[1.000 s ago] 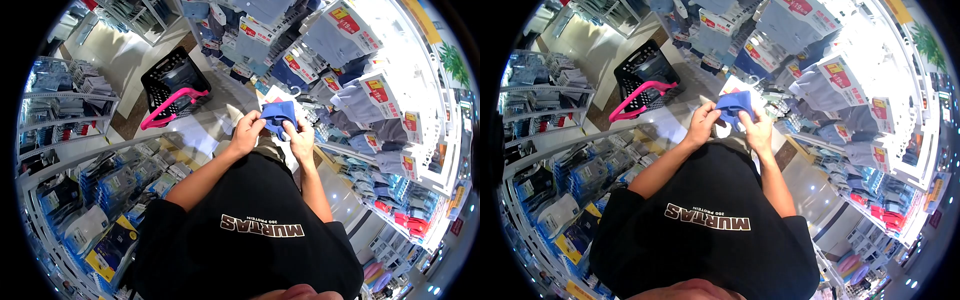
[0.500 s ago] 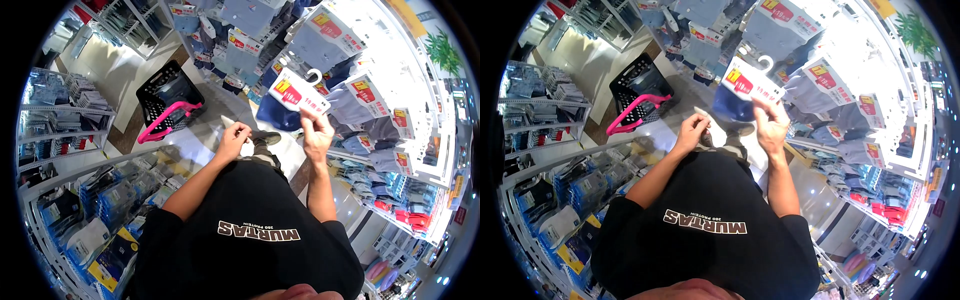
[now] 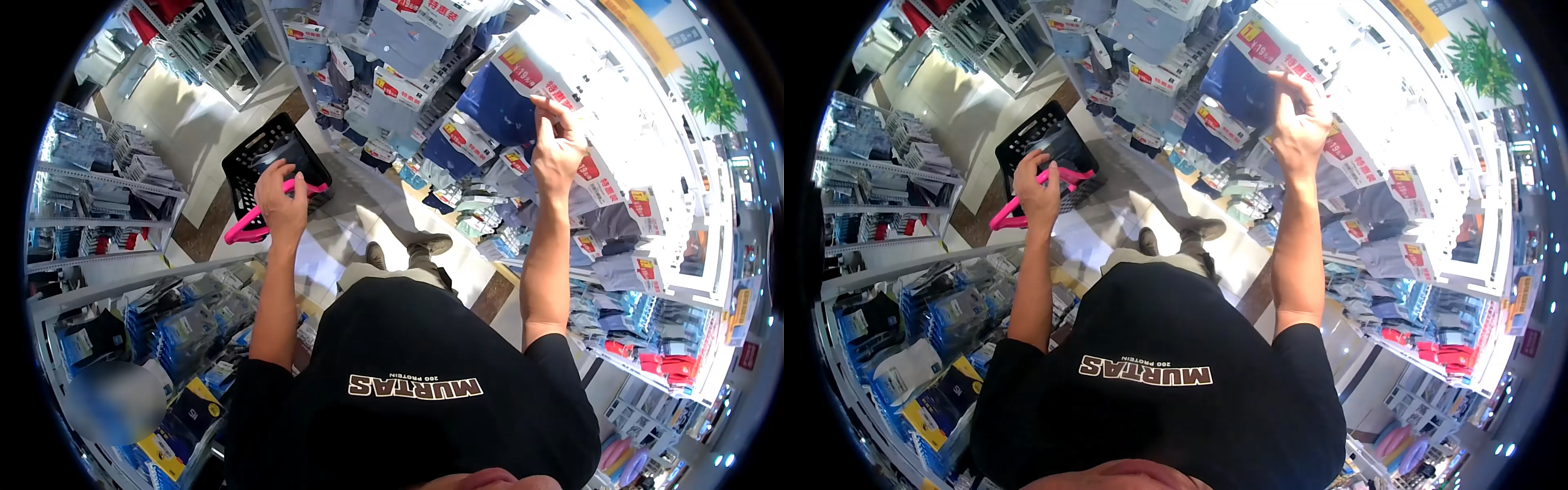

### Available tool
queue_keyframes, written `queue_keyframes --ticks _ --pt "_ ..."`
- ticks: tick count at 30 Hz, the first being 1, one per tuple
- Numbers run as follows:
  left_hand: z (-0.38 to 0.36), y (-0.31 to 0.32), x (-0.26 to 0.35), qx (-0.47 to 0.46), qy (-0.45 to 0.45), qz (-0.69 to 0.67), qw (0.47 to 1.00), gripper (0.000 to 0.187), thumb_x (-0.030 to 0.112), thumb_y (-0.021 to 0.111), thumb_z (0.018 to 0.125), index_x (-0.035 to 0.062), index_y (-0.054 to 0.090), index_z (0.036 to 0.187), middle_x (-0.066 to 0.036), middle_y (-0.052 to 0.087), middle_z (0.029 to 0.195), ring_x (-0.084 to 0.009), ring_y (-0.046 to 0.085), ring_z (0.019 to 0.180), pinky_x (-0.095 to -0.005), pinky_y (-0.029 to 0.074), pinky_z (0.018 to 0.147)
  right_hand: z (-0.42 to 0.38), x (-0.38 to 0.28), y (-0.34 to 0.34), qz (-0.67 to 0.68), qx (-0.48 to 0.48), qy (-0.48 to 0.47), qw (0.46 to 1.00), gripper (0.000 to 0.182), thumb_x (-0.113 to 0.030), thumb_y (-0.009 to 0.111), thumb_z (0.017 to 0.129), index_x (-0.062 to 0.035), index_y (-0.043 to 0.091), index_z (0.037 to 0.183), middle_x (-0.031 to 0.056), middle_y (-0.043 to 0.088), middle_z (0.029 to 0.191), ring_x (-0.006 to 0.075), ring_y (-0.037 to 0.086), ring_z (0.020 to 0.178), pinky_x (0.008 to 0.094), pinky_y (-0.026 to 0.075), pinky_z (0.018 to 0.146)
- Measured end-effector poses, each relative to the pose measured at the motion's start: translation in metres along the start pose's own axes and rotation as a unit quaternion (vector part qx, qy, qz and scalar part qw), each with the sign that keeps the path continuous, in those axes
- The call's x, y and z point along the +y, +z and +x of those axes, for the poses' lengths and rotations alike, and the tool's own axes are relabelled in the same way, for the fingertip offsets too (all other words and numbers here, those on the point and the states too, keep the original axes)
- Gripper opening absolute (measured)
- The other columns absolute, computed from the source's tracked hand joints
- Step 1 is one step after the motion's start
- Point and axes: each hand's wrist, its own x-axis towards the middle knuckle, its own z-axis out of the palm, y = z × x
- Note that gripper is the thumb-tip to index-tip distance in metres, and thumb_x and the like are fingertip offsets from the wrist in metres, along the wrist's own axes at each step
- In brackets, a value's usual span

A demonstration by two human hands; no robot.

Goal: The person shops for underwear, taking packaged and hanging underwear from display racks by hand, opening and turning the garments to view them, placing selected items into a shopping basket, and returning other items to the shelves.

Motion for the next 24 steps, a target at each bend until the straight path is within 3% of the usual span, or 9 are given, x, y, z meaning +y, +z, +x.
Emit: queue_keyframes --ticks 1,3,4,5,6,9,12,17,24 --pt "-0.002 0.001 -0.01 -0.002 -0.005 0.023 1.0 0.019 0.017 0.068 0.085 0.0043 0.066 0.099 -0.013 0.064 0.113 -0.0331 0.057 0.108 -0.043 0.04 0.098 -0.003 0.004 0.002 0.027 -0.014 0.033 0.999 0.021 0.004 0.062 0.092 0.0007 0.066 0.112 0.003 0.068 0.106 0.0057 0.06 0.087 0.0181 0.047 0.077" --pt "-0.02 0.014 -0.04 -0.04 -0.022 0.04 0.998 0.021 0.019 0.069 0.084 0.0059 0.066 0.1 -0.012 0.063 0.117 -0.032 0.056 0.113 -0.0441 0.038 0.1 -0.006 0.007 0.007 -0.079 -0.021 -0.06 0.995 0.028 0.002 0.065 0.091 0.0008 0.062 0.119 0.0046 0.065 0.111 0.0057 0.059 0.089 0.0182 0.047 0.077" --pt "-0.03 0.018 -0.049 -0.06 -0.014 0.061 0.996 0.02 0.019 0.069 0.084 0.0065 0.066 0.099 -0.011 0.062 0.119 -0.0313 0.055 0.115 -0.0444 0.038 0.101 -0.012 0.005 0.008 -0.076 -0.038 0.003 0.996 0.035 -0.003 0.068 0.091 0.0011 0.06 0.124 0.0058 0.06 0.114 0.0061 0.058 0.09 0.0196 0.047 0.076" --pt "-0.039 0.021 -0.057 -0.082 -0.005 0.081 0.993 0.02 0.018 0.069 0.083 0.0071 0.066 0.099 -0.011 0.062 0.12 -0.0306 0.054 0.117 -0.0446 0.037 0.101 -0.015 0.002 0.01 -0.129 -0.034 -0.06 0.989 0.039 -0.008 0.07 0.09 -0.0002 0.059 0.127 0.0053 0.057 0.109 0.0067 0.056 0.086 0.0211 0.047 0.075" --pt "-0.043 0.021 -0.055 -0.087 0.004 0.089 0.992 0.019 0.019 0.069 0.083 0.0089 0.066 0.098 -0.01 0.059 0.123 -0.029 0.051 0.12 -0.0459 0.034 0.105 -0.024 0.0 0.012 -0.124 -0.042 -0.009 0.991 0.041 -0.01 0.07 0.09 -0.0012 0.059 0.128 0.0049 0.055 0.109 0.0077 0.057 0.086 0.0216 0.048 0.076" --pt "-0.048 0.028 -0.056 -0.059 0.02 0.095 0.994 0.017 0.02 0.069 0.083 0.0101 0.067 0.096 -0.008 0.059 0.123 -0.0284 0.049 0.121 -0.0473 0.029 0.109 -0.054 -0.003 0.019 -0.115 -0.069 0.08 0.988 0.044 -0.017 0.071 0.09 -0.0043 0.059 0.131 0.0097 0.051 0.118 0.0181 0.06 0.102 0.0276 0.051 0.086" --pt "-0.048 0.035 -0.053 -0.053 -0.024 0.088 0.994 0.015 0.021 0.069 0.083 0.0105 0.067 0.093 -0.007 0.059 0.124 -0.0284 0.048 0.123 -0.0487 0.024 0.112 -0.089 0.008 0.03 -0.182 -0.048 0.025 0.982 0.045 -0.021 0.073 0.087 -0.0079 0.06 0.129 0.0213 0.042 0.141 0.032 0.05 0.125 0.0388 0.049 0.099" --pt "-0.049 0.034 -0.051 -0.069 -0.041 0.084 0.993 0.015 0.021 0.068 0.083 0.0102 0.067 0.093 -0.008 0.058 0.126 -0.0292 0.047 0.124 -0.05 0.023 0.113 -0.13 0.043 0.038 -0.221 -0.083 0.018 0.972 0.043 -0.016 0.072 0.084 -0.0053 0.06 0.123 0.024 0.05 0.135 0.0387 0.05 0.125 0.0439 0.041 0.107" --pt "-0.066 0.034 -0.016 -0.056 -0.028 0.008 0.998 0.024 0.017 0.069 0.082 0.0063 0.064 0.103 -0.016 0.054 0.131 -0.0368 0.048 0.125 -0.0504 0.033 0.108 -0.125 0.091 0.044 -0.211 -0.036 0.088 0.973 0.065 -0.017 0.077 0.08 0.0016 0.047 0.134 0.0232 0.051 0.125 0.0327 0.054 0.108 0.0412 0.045 0.095"
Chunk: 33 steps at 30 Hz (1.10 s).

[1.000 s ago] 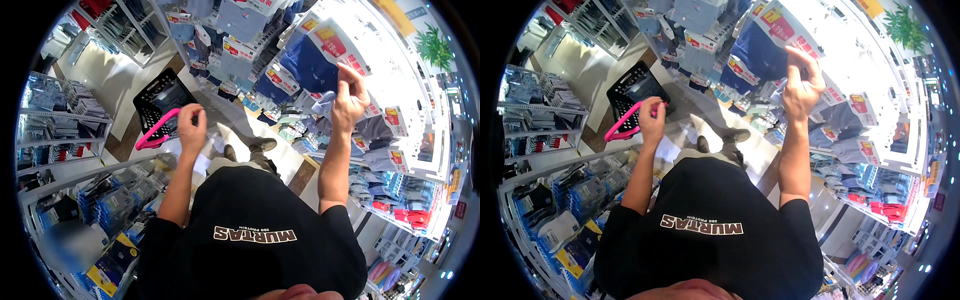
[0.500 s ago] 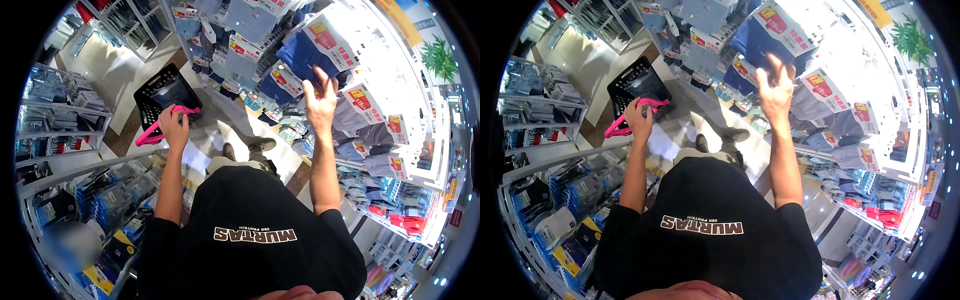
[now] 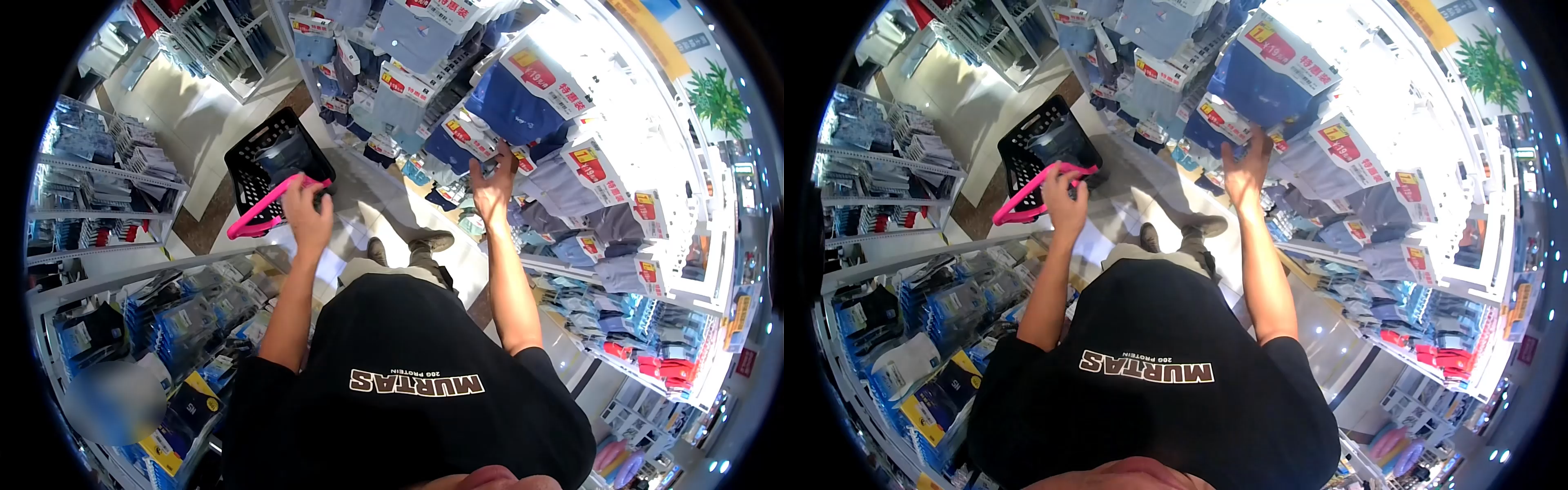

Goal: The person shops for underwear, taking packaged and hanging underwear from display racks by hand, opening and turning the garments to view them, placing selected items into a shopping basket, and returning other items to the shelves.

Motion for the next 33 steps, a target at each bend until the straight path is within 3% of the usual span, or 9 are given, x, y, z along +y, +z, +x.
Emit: queue_keyframes --ticks 2,6,11,16,19,25,29,31,33 --pt "-0.017 0.011 0.012 -0.053 -0.008 -0.089 0.995 0.025 0.015 0.069 0.081 0.0052 0.064 0.104 -0.018 0.054 0.131 -0.0378 0.05 0.123 -0.0471 0.037 0.105 0.004 0.002 0.006 0.002 0.016 0.028 0.999 0.062 -0.02 0.078 0.079 0.0017 0.052 0.131 0.0195 0.055 0.115 0.028 0.055 0.097 0.0394 0.047 0.087" --pt "-0.053 0.027 0.043 -0.179 -0.033 -0.194 0.964 0.026 0.015 0.068 0.083 0.0039 0.063 0.106 -0.018 0.055 0.128 -0.0373 0.054 0.118 -0.0406 0.044 0.099 0.014 0.017 0.019 -0.026 -0.024 0.053 0.998 0.042 -0.027 0.074 0.082 -0.0007 0.065 0.113 0.0201 0.063 0.105 0.0311 0.059 0.098 0.0394 0.047 0.086" --pt "-0.069 0.026 0.078 -0.341 -0.029 -0.269 0.9 0.027 0.018 0.067 0.086 0.0039 0.062 0.107 -0.014 0.061 0.117 -0.0323 0.058 0.113 -0.0393 0.044 0.098 0.014 0.017 0.022 0.057 -0.064 0.114 0.99 0.045 -0.029 0.07 0.087 0.0003 0.062 0.12 0.0215 0.068 0.098 0.0248 0.062 0.076 0.035 0.049 0.072" --pt "-0.058 0.026 0.086 -0.357 -0.094 -0.271 0.889 0.033 0.021 0.068 0.088 0.0023 0.061 0.115 -0.011 0.063 0.114 -0.0244 0.061 0.107 -0.0335 0.048 0.091 0.003 -0.022 -0.014 0.11 -0.136 0.203 0.963 0.038 -0.025 0.066 0.093 0.0024 0.062 0.119 0.0158 0.068 0.085 0.0194 0.062 0.075 0.03 0.049 0.07" --pt "-0.054 0.039 0.075 -0.339 -0.129 -0.287 0.887 0.037 0.021 0.07 0.088 0.0028 0.06 0.119 -0.011 0.063 0.116 -0.0229 0.061 0.108 -0.0342 0.048 0.091 -0.003 -0.034 -0.034 0.142 -0.174 0.029 0.974 0.036 -0.024 0.065 0.094 0.004 0.061 0.117 0.0128 0.067 0.087 0.015 0.061 0.078 0.0282 0.049 0.069" --pt "-0.039 0.044 0.094 -0.199 -0.169 -0.402 0.878 0.063 0.034 0.076 0.083 0.0028 0.052 0.132 -0.018 0.06 0.128 -0.026 0.057 0.115 -0.0383 0.043 0.099 -0.017 -0.053 -0.043 0.326 -0.223 0.164 0.904 0.04 -0.015 0.068 0.092 -0.0036 0.056 0.128 0.0023 0.066 0.092 0.0073 0.057 0.078 0.0229 0.046 0.067" --pt "-0.026 0.03 0.089 -0.406 -0.255 -0.558 0.677 0.037 0.022 0.068 0.093 -0.0026 0.061 0.12 -0.009 0.068 0.109 -0.0142 0.063 0.097 -0.0297 0.049 0.089 -0.049 -0.037 -0.035 0.434 -0.21 0.272 0.833 0.055 -0.009 0.065 0.091 -0.0084 0.045 0.141 -0.0017 0.064 0.088 0.0027 0.049 0.066 0.0181 0.034 0.056" --pt "-0.026 0.019 0.109 -0.354 -0.278 -0.567 0.689 0.025 0.017 0.064 0.096 -0.0034 0.064 0.112 -0.005 0.069 0.098 -0.0089 0.063 0.085 -0.0251 0.051 0.08 -0.066 -0.03 -0.034 0.455 -0.2 0.294 0.817 0.058 -0.009 0.065 0.091 -0.0097 0.041 0.145 -0.0018 0.065 0.089 0.0029 0.049 0.065 0.0183 0.034 0.056" --pt "-0.03 0.016 0.114 -0.339 -0.317 -0.562 0.685 0.026 0.017 0.066 0.095 -0.0034 0.064 0.111 -0.005 0.069 0.097 -0.0088 0.063 0.083 -0.0254 0.052 0.078 -0.077 -0.035 -0.036 0.39 -0.217 0.285 0.848 0.043 -0.008 0.064 0.092 -0.0079 0.055 0.134 0.0 0.066 0.093 0.0044 0.055 0.074 0.0196 0.04 0.062"
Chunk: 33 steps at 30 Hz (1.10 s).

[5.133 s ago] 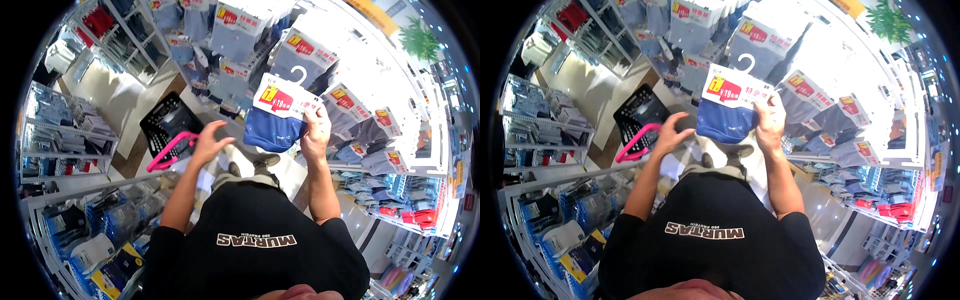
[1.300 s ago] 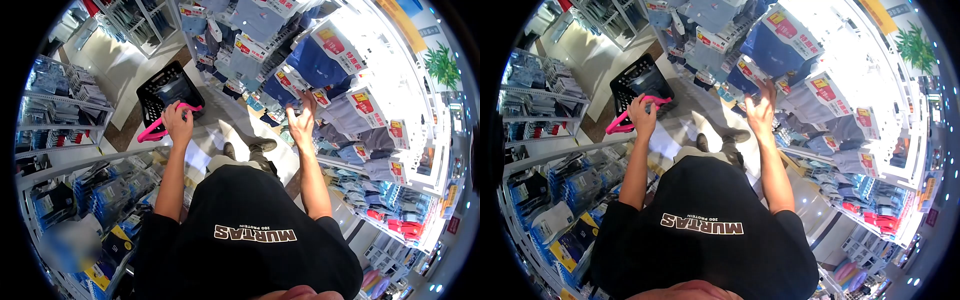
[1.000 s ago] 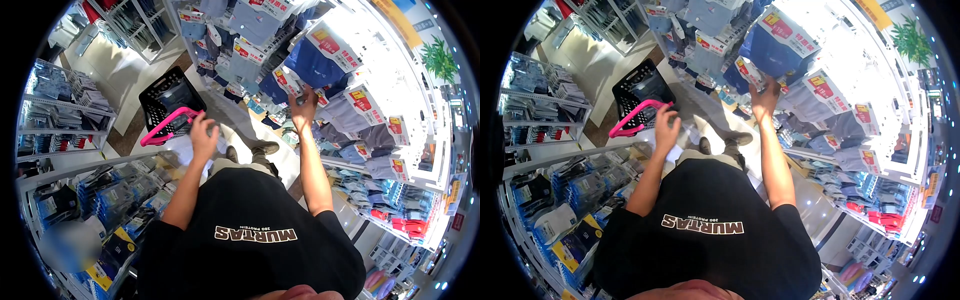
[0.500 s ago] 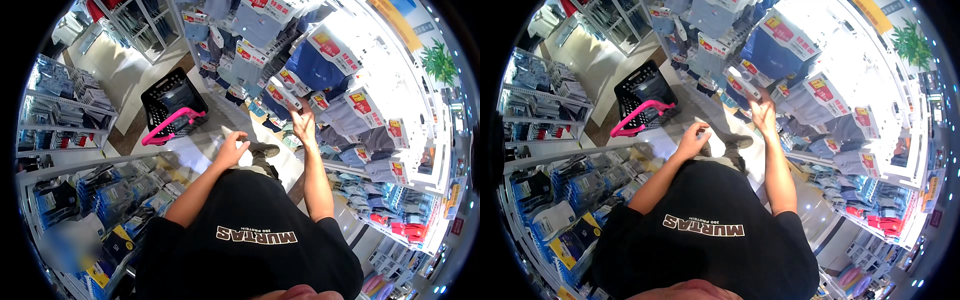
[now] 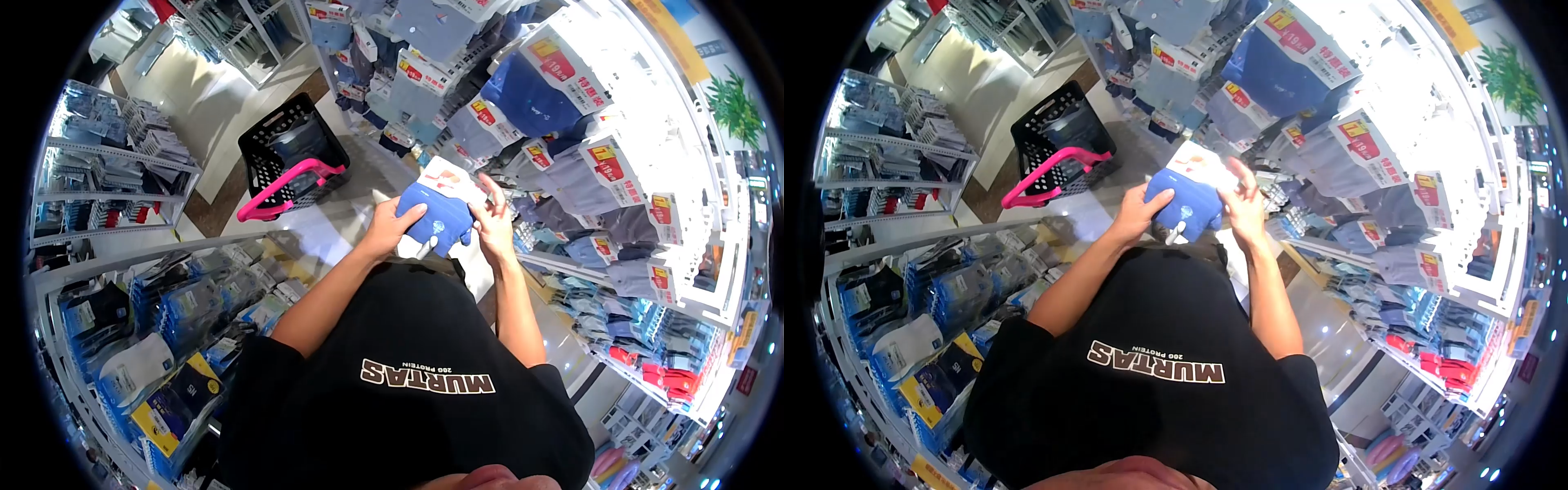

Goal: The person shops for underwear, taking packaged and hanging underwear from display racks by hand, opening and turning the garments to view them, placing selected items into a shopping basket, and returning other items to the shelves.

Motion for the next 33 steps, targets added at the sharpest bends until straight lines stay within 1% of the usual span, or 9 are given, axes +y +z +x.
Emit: queue_keyframes --ticks 2,3,7,11,17,21,25,28,33 --pt "0.0 0.002 -0.008 0.028 0.005 0.011 1.0 0.027 0.02 0.066 0.095 -0.0035 0.065 0.109 -0.005 0.069 0.095 -0.0084 0.063 0.08 -0.0248 0.052 0.074 -0.011 0.004 0.004 -0.104 -0.005 -0.006 0.995 0.032 -0.008 0.063 0.092 -0.006 0.064 0.124 0.0013 0.067 0.096 0.0053 0.058 0.08 0.0209 0.043 0.067" --pt "0.0 0.003 -0.01 0.042 -0.001 0.018 0.999 0.028 0.021 0.065 0.095 -0.0034 0.065 0.109 -0.005 0.069 0.094 -0.0083 0.063 0.08 -0.0246 0.052 0.074 -0.015 0.008 0.006 -0.09 -0.024 -0.041 0.995 0.018 -0.011 0.063 0.092 -0.0021 0.072 0.105 0.0048 0.068 0.1 0.0129 0.061 0.095 0.0271 0.049 0.084" --pt "-0.004 0.014 0.003 0.046 -0.089 -0.039 0.994 0.03 0.023 0.063 0.097 0.0 0.062 0.115 -0.006 0.068 0.1 -0.0114 0.066 0.085 -0.0268 0.055 0.078 -0.03 -0.008 0.018 -0.088 -0.051 0.019 0.995 0.027 -0.013 0.073 0.087 -0.0033 0.07 0.112 0.0091 0.056 0.112 0.0208 0.061 0.103 0.0329 0.046 0.096" --pt "-0.003 0.017 0.01 -0.019 -0.103 -0.1 0.99 0.03 0.02 0.062 0.097 0.003 0.059 0.122 -0.007 0.068 0.105 -0.0149 0.067 0.09 -0.0301 0.057 0.083 -0.034 -0.013 0.019 -0.256 -0.033 -0.108 0.96 0.051 -0.021 0.087 0.072 -0.0057 0.067 0.117 0.0147 0.05 0.12 0.0284 0.055 0.115 0.0366 0.047 0.098" --pt "0.0 0.013 0.006 -0.106 -0.033 -0.033 0.993 0.027 0.012 0.064 0.095 -0.001 0.06 0.119 -0.008 0.068 0.105 -0.014 0.067 0.091 -0.0297 0.057 0.082 -0.035 -0.011 0.022 -0.301 -0.004 -0.165 0.939 0.06 -0.031 0.091 0.066 -0.0086 0.067 0.116 0.0132 0.054 0.11 0.0271 0.054 0.105 0.037 0.046 0.092" --pt "0.002 0.011 0.001 -0.073 -0.047 -0.023 0.996 0.022 0.011 0.064 0.095 -0.0033 0.063 0.112 -0.008 0.069 0.099 -0.0131 0.067 0.086 -0.0278 0.057 0.079 -0.035 -0.012 0.027 -0.306 0.002 -0.167 0.937 0.055 -0.027 0.089 0.069 -0.006 0.067 0.114 0.0122 0.055 0.105 0.025 0.055 0.1 0.0364 0.048 0.087" --pt "0.005 0.008 -0.008 -0.046 -0.004 0.038 0.998 0.02 0.012 0.065 0.095 -0.0036 0.065 0.108 -0.007 0.07 0.094 -0.0115 0.066 0.082 -0.0261 0.056 0.075 -0.034 -0.004 0.034 -0.298 0.005 -0.138 0.944 0.044 -0.019 0.084 0.076 0.0008 0.067 0.112 0.0123 0.052 0.104 0.0212 0.062 0.09 0.032 0.053 0.079" --pt "0.004 0.004 -0.011 -0.035 0.013 0.034 0.999 0.02 0.011 0.066 0.094 -0.0033 0.065 0.108 -0.005 0.069 0.093 -0.0092 0.065 0.08 -0.0246 0.054 0.073 -0.033 0.003 0.038 -0.13 -0.026 0.014 0.991 0.037 -0.015 0.08 0.081 0.0014 0.067 0.112 0.008 0.052 0.103 0.0152 0.061 0.086 0.0273 0.052 0.073" --pt "0.004 -0.007 -0.021 -0.018 0.02 0.073 0.997 0.017 0.013 0.067 0.094 -0.0013 0.065 0.103 0.0 0.066 0.09 -0.0051 0.06 0.078 -0.0212 0.049 0.07 -0.028 0.018 0.029 -0.093 -0.037 0.049 0.994 0.022 -0.018 0.066 0.093 0.0022 0.069 0.102 0.0031 0.058 0.089 0.0072 0.054 0.072 0.0225 0.043 0.06"
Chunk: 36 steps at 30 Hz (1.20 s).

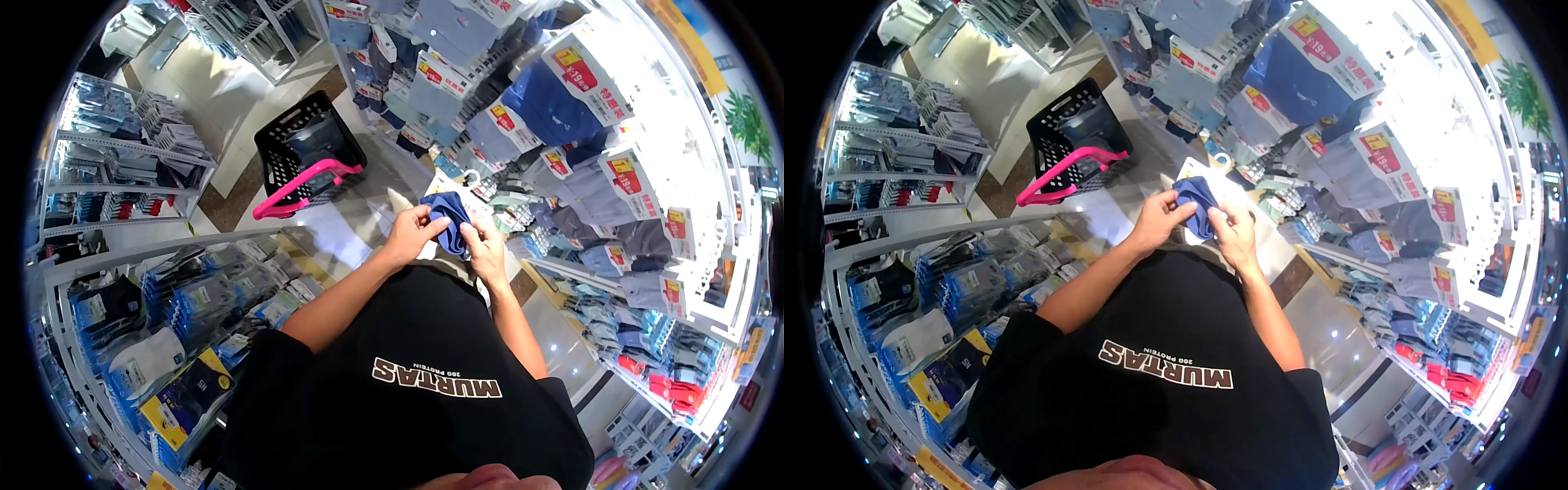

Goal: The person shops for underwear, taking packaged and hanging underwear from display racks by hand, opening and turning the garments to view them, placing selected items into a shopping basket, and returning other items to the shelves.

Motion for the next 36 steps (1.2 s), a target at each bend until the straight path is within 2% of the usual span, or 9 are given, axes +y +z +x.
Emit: queue_keyframes --ticks 4,15,21,24,28,29,31,32,36 --pt "-0.004 -0.001 0.007 -0.009 0.012 -0.019 1.0 0.012 0.013 0.068 0.094 0.0022 0.064 0.094 0.002 0.064 0.084 -0.0029 0.056 0.074 -0.0193 0.045 0.067 0.01 0.014 -0.001 0.058 0.014 -0.022 0.998 0.021 -0.019 0.062 0.095 0.0011 0.069 0.095 0.0006 0.062 0.082 0.0067 0.055 0.077 0.0228 0.043 0.069" --pt "-0.007 -0.004 0.022 0.022 0.009 -0.09 0.996 0.01 0.01 0.065 0.093 0.0022 0.06 0.094 -0.001 0.064 0.082 -0.0058 0.06 0.073 -0.0219 0.049 0.068 0.01 0.006 0.001 0.145 0.006 0.029 0.989 0.028 -0.02 0.055 0.1 0.0033 0.068 0.106 0.003 0.068 0.103 0.0097 0.058 0.095 0.0254 0.042 0.089" --pt "0.002 -0.007 0.001 0.084 0.074 -0.011 0.994 0.019 0.0 0.069 0.085 0.0081 0.052 0.085 0.005 0.054 0.068 -0.0029 0.048 0.06 -0.0211 0.039 0.053 0.004 -0.001 0.004 0.004 0.025 -0.025 0.999 0.027 -0.022 0.056 0.1 -0.0029 0.066 0.084 -0.003 0.059 0.084 0.0061 0.048 0.077 0.0271 0.04 0.068" --pt "0.003 -0.009 -0.009 0.093 0.054 0.003 0.994 0.02 -0.001 0.067 0.083 0.0041 0.054 0.098 0.001 0.059 0.075 -0.0055 0.055 0.067 -0.0239 0.045 0.058 0.012 0.01 0.021 0.15 0.073 -0.004 0.986 0.025 -0.019 0.057 0.1 0.0005 0.07 0.091 0.0001 0.066 0.092 0.0073 0.057 0.084 0.0237 0.045 0.076" --pt "-0.002 -0.002 0.007 0.089 0.012 -0.05 0.995 0.039 0.019 0.074 0.087 -0.0002 0.051 0.112 -0.006 0.064 0.088 -0.0101 0.061 0.075 -0.0264 0.05 0.064 0.013 0.006 0.023 0.058 -0.006 -0.042 0.997 0.028 -0.024 0.057 0.101 -0.0028 0.07 0.087 -0.0078 0.053 0.074 0.0014 0.042 0.069 0.0206 0.035 0.063" --pt "-0.004 -0.002 0.01 0.091 0.008 -0.049 0.995 0.044 0.023 0.075 0.087 -0.0005 0.05 0.114 -0.007 0.064 0.091 -0.0111 0.061 0.077 -0.027 0.051 0.065 0.01 -0.001 0.026 0.014 0.004 -0.019 1.0 0.026 -0.021 0.061 0.097 -0.0001 0.068 0.084 -0.0023 0.053 0.075 0.0079 0.045 0.071 0.026 0.038 0.065" --pt "-0.006 -0.004 0.006 0.116 0.031 0.001 0.993 0.052 0.029 0.077 0.085 -0.001 0.049 0.117 -0.008 0.064 0.096 -0.013 0.062 0.081 -0.0283 0.051 0.07 0.01 -0.01 0.034 -0.185 0.066 -0.225 0.954 0.021 -0.019 0.067 0.091 0.0017 0.07 0.093 0.0061 0.054 0.08 0.0162 0.05 0.076 0.0312 0.042 0.068" --pt "-0.006 -0.005 -0.002 0.137 0.057 0.048 0.988 0.055 0.031 0.077 0.085 -0.0011 0.048 0.119 -0.009 0.064 0.098 -0.0139 0.062 0.083 -0.0289 0.052 0.072 0.006 -0.017 0.037 -0.193 0.044 -0.209 0.958 0.023 -0.018 0.071 0.087 0.0001 0.071 0.099 0.0129 0.052 0.084 0.0237 0.051 0.082 0.0353 0.044 0.072" --pt "-0.008 -0.015 -0.005 0.182 0.045 0.085 0.979 0.052 0.033 0.076 0.085 -0.0018 0.052 0.116 -0.009 0.063 0.097 -0.0149 0.061 0.088 -0.03 0.051 0.077 0.004 -0.024 0.044 -0.214 0.012 -0.203 0.955 0.031 -0.021 0.08 0.08 0.0011 0.072 0.1 0.0129 0.053 0.089 0.0235 0.054 0.079 0.0342 0.046 0.07"
